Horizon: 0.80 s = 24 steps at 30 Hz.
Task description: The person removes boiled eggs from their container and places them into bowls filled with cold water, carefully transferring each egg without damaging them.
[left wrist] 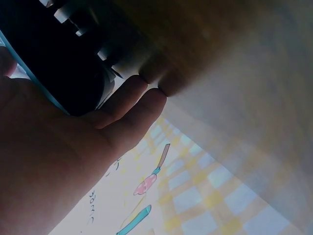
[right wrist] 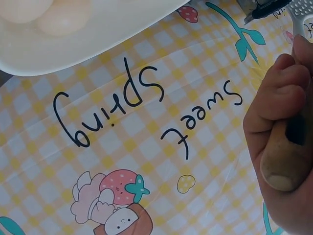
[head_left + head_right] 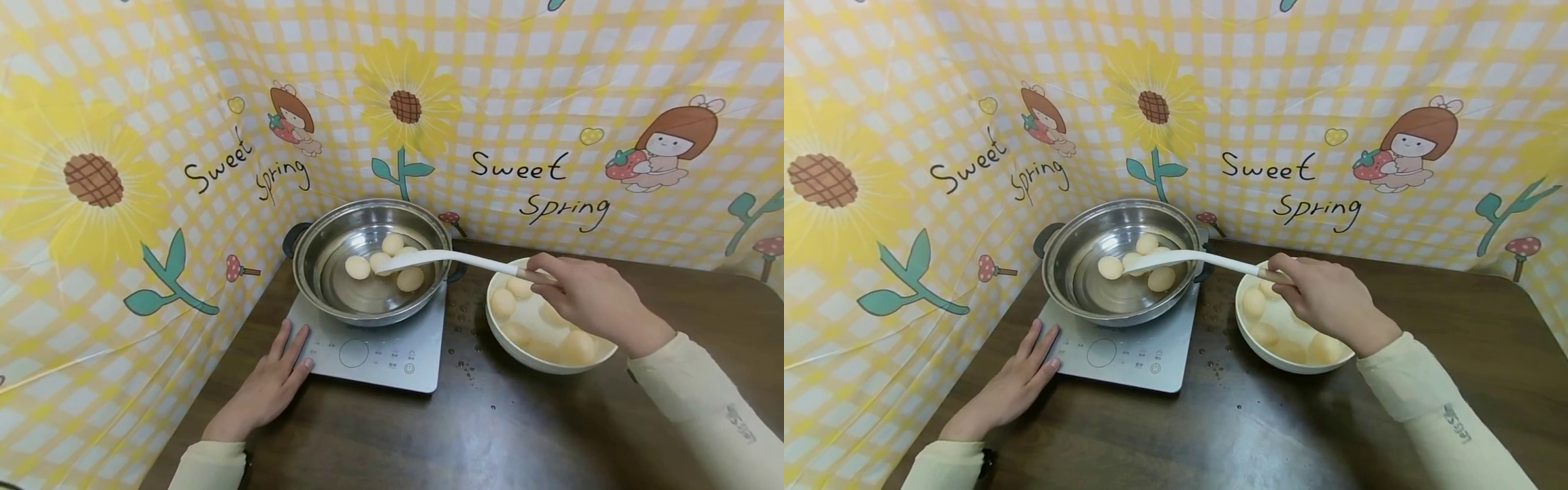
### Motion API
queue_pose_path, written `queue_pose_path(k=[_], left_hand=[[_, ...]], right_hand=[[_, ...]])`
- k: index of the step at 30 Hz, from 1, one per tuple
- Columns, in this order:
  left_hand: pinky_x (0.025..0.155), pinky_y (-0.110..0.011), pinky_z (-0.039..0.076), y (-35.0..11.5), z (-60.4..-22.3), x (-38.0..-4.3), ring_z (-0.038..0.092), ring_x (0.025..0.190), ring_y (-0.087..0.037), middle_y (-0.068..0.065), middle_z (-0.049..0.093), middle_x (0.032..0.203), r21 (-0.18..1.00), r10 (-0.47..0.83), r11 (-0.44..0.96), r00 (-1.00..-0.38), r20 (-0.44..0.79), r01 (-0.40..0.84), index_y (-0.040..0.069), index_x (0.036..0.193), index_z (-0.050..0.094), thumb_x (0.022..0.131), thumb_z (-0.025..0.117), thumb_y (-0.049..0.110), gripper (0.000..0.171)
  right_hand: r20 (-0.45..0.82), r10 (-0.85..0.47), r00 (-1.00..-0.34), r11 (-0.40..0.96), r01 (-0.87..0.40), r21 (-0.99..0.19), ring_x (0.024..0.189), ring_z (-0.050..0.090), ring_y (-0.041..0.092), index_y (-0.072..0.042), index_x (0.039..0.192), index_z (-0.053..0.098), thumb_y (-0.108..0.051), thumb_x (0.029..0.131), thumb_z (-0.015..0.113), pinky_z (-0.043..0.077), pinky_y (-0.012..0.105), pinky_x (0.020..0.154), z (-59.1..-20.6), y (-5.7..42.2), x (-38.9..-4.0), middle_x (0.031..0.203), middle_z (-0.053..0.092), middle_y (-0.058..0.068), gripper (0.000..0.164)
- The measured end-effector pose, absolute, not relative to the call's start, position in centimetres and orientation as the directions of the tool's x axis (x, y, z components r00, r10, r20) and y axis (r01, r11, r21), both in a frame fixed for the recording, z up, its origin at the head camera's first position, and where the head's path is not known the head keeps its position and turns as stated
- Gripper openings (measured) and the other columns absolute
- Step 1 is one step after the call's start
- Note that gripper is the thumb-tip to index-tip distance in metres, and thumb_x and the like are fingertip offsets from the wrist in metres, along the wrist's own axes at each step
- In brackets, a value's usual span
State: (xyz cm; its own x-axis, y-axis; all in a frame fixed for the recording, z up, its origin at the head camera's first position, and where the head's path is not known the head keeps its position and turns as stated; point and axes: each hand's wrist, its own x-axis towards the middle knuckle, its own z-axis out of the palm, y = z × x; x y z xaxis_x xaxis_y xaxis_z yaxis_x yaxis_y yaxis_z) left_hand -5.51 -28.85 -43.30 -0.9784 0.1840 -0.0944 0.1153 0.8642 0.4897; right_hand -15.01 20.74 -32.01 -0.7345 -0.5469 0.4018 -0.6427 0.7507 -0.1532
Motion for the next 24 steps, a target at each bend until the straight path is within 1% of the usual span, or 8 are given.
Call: queue_pose_path(k=[4,8,9,12,14,19,24], left_hand=[[0.106,-0.073,0.022,-28.9,-43.2,-5.6,0.022,0.138,-0.064,-0.024,-0.005,0.166,0.485,0.185,0.866,-0.979,-0.089,0.12,0.008,0.163,0.017,0.111,0.034,0.043,0.065],[0.105,-0.074,0.023,-28.9,-43.1,-5.7,0.024,0.137,-0.064,-0.024,-0.004,0.166,0.48,0.186,0.868,-0.979,-0.083,0.124,0.008,0.163,0.018,0.111,0.035,0.042,0.064],[0.106,-0.073,0.023,-28.9,-43.1,-5.7,0.024,0.137,-0.064,-0.024,-0.004,0.166,0.479,0.185,0.869,-0.979,-0.085,0.123,0.008,0.163,0.018,0.111,0.035,0.042,0.064],[0.106,-0.074,0.023,-28.9,-43.2,-5.7,0.023,0.138,-0.063,-0.023,-0.004,0.166,0.48,0.184,0.869,-0.979,-0.086,0.121,0.008,0.163,0.018,0.111,0.035,0.043,0.064],[0.105,-0.074,0.023,-28.9,-43.3,-5.7,0.023,0.138,-0.063,-0.023,-0.004,0.166,0.48,0.185,0.869,-0.979,-0.086,0.122,0.009,0.163,0.018,0.111,0.035,0.043,0.065],[0.104,-0.074,0.024,-28.9,-43.5,-5.6,0.022,0.139,-0.062,-0.024,-0.004,0.166,0.48,0.185,0.869,-0.979,-0.085,0.122,0.008,0.162,0.018,0.111,0.035,0.043,0.065],[0.105,-0.074,0.024,-28.9,-43.4,-5.6,0.021,0.139,-0.061,-0.024,-0.004,0.166,0.483,0.181,0.868,-0.979,-0.089,0.117,0.008,0.162,0.018,0.111,0.034,0.044,0.065]], right_hand=[[0.329,-0.533,-0.779,0.767,-0.61,-0.2,0.054,0.046,0.007,-0.022,0.109,0.063,-0.015,0.089,0.078,0.037,0.032,0.048,-31.7,20.6,-14.6,0.084,0.071,-0.009,0.026],[0.27,-0.544,-0.794,0.755,-0.604,-0.255,0.051,0.044,0.004,-0.022,0.105,0.063,-0.016,0.091,0.077,0.036,0.03,0.048,-31.5,20.3,-14.4,0.076,0.068,-0.011,0.021],[0.259,-0.552,-0.793,0.749,-0.607,-0.265,0.051,0.043,0.004,-0.022,0.104,0.063,-0.016,0.091,0.077,0.036,0.03,0.048,-31.4,20.2,-14.3,0.074,0.067,-0.012,0.02],[0.237,-0.573,-0.784,0.731,-0.62,-0.285,0.049,0.039,0.003,-0.024,0.101,0.062,-0.018,0.092,0.076,0.035,0.029,0.048,-31.4,20.0,-14.1,0.064,0.056,-0.018,0.018],[0.233,-0.585,-0.777,0.719,-0.63,-0.294,0.049,0.038,0.002,-0.024,0.1,0.062,-0.018,0.092,0.076,0.035,0.028,0.048,-31.5,19.9,-14.1,0.06,0.051,-0.02,0.017],[0.24,-0.614,-0.752,0.686,-0.658,-0.31,0.05,0.039,0.0,-0.025,0.099,0.063,-0.017,0.093,0.075,0.037,0.026,0.049,-31.6,19.8,-14.1,0.06,0.049,-0.022,0.016],[0.263,-0.642,-0.72,0.658,-0.693,-0.294,0.048,0.034,-0.002,-0.025,0.099,0.064,-0.019,0.094,0.074,0.034,0.026,0.048,-31.4,19.4,-14.3,0.057,0.042,-0.023,0.014]])
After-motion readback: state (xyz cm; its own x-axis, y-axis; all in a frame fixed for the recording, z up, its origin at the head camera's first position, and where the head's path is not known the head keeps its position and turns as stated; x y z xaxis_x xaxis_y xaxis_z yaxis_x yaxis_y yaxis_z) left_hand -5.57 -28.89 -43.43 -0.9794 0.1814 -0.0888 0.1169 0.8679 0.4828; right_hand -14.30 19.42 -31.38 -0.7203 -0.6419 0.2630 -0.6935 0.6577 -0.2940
